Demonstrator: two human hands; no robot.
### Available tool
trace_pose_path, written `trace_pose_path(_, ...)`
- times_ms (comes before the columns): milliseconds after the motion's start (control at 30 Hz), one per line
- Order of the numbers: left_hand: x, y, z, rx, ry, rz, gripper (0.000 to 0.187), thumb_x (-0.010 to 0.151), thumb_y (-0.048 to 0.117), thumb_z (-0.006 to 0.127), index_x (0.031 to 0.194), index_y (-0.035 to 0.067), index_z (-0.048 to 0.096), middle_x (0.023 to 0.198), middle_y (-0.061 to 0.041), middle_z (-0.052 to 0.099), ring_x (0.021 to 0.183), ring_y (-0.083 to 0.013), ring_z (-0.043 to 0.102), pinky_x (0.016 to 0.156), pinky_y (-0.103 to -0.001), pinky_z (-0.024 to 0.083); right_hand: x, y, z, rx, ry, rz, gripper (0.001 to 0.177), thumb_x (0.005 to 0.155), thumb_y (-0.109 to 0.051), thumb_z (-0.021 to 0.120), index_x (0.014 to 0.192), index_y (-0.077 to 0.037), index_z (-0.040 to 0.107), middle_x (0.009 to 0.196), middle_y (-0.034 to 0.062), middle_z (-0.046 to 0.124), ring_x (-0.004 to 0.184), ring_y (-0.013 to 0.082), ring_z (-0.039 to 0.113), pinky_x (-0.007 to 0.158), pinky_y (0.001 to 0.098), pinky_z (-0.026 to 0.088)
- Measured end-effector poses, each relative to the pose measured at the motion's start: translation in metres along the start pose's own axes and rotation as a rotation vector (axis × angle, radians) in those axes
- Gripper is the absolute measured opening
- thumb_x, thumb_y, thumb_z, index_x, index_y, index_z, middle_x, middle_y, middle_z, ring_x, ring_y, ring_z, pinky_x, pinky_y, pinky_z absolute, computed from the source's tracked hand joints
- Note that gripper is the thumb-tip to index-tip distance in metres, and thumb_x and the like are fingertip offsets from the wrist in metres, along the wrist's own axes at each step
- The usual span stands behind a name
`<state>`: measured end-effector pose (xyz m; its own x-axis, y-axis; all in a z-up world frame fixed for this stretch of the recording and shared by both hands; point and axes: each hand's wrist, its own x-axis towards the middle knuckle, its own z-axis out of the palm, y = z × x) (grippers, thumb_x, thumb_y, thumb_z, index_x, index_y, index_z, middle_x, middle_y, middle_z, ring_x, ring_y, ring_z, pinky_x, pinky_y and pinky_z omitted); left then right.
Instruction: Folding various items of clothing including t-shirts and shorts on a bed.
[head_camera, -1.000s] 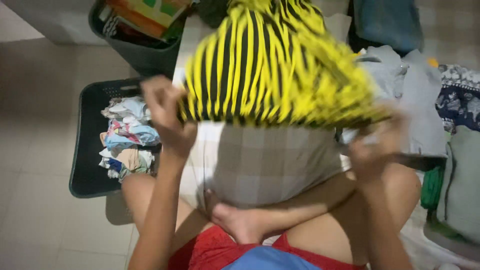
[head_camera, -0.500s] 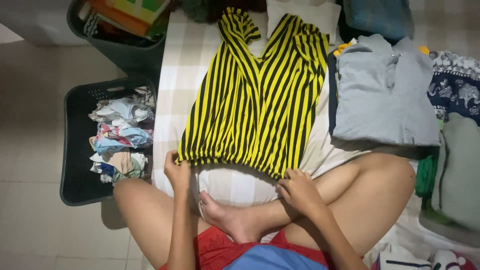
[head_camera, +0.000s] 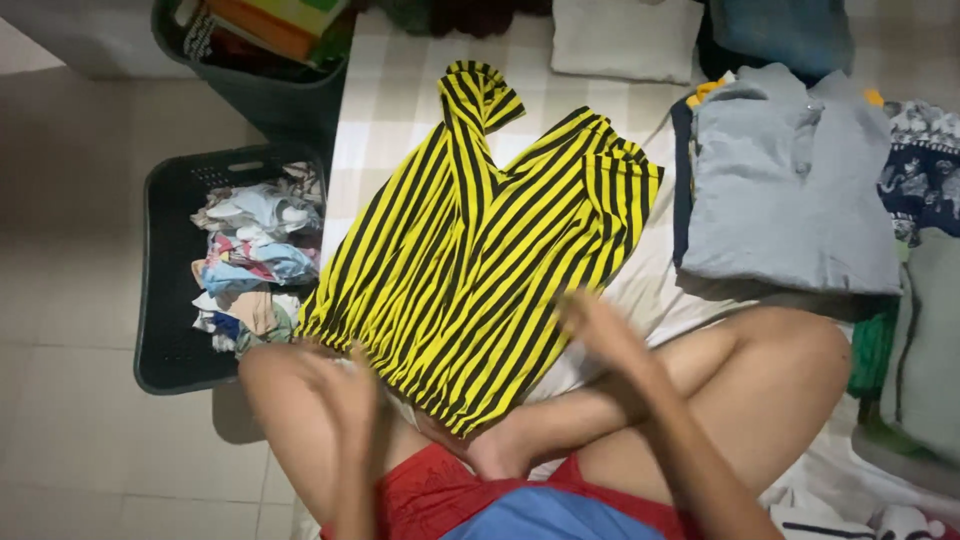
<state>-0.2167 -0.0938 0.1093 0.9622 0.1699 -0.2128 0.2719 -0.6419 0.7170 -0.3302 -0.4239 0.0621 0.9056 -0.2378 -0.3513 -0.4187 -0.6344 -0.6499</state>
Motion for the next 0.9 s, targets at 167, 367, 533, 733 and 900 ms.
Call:
trace_pose_path(167,-0.089,-0.001,0.034,0.362,-0.189,0.378,0.095,0.066,0.040,0.087,0.136,-0.008,0.045,0.146,-0.035,0.036,0.131,-0.0501,0.038,0.111,-0.057,0.029,0.074,0.036,-0.060,-0.370,0.912,-0.126,0.059,0.090,-0.040,0.077,0.119,0.009,0.063,0.104,0.0300,0.064,0.089,0.0448,0.066,0.074,0.0482,0.054)
trace_pose_path(367,-0.095,-0.052,0.048,0.388,-0.188,0.839,0.035,0.074,0.006,0.074,0.108,0.004,0.069,0.123,-0.018,0.062,0.128,-0.0410,0.050,0.106,-0.057,0.035,0.127,0.119,-0.068,-0.328,0.647,0.277,0.028,0.108,-0.023,0.056,0.123,0.000,0.064,0.107,0.0190,0.070,0.090,0.0312,0.070,0.076,0.0448,0.059)
trace_pose_path(533,-0.098,-0.045,0.022,0.095,-0.344,0.926,0.023,0.076,0.005,0.073,0.099,0.002,0.069,0.092,-0.011,0.068,0.096,-0.0307,0.063,0.104,-0.051,0.040,0.096,0.130,-0.095,1.244,1.076,0.251,0.038,0.097,-0.031,0.050,0.116,-0.002,0.065,0.113,0.0141,0.073,0.095,0.0278,0.072,0.081,0.0400,0.059)
trace_pose_path(733,-0.099,-0.049,0.006,0.101,-0.512,0.969,0.017,0.078,0.009,0.077,0.094,0.006,0.071,0.087,-0.011,0.066,0.091,-0.0334,0.060,0.088,-0.046,0.045,0.113,0.179,-0.072,1.011,0.859,0.055,0.046,0.098,-0.027,0.065,0.130,0.005,0.057,0.121,0.0166,0.067,0.102,0.0242,0.066,0.093,0.0355,0.053)
trace_pose_path(900,-0.097,-0.054,-0.001,0.102,-0.564,1.031,0.023,0.075,0.008,0.078,0.097,0.005,0.072,0.091,-0.011,0.067,0.094,-0.0340,0.060,0.087,-0.045,0.046,0.106,0.200,-0.087,0.721,1.035,0.145,0.032,0.104,-0.027,0.060,0.121,0.000,0.063,0.113,0.0122,0.064,0.098,0.0186,0.060,0.087,0.0332,0.050)
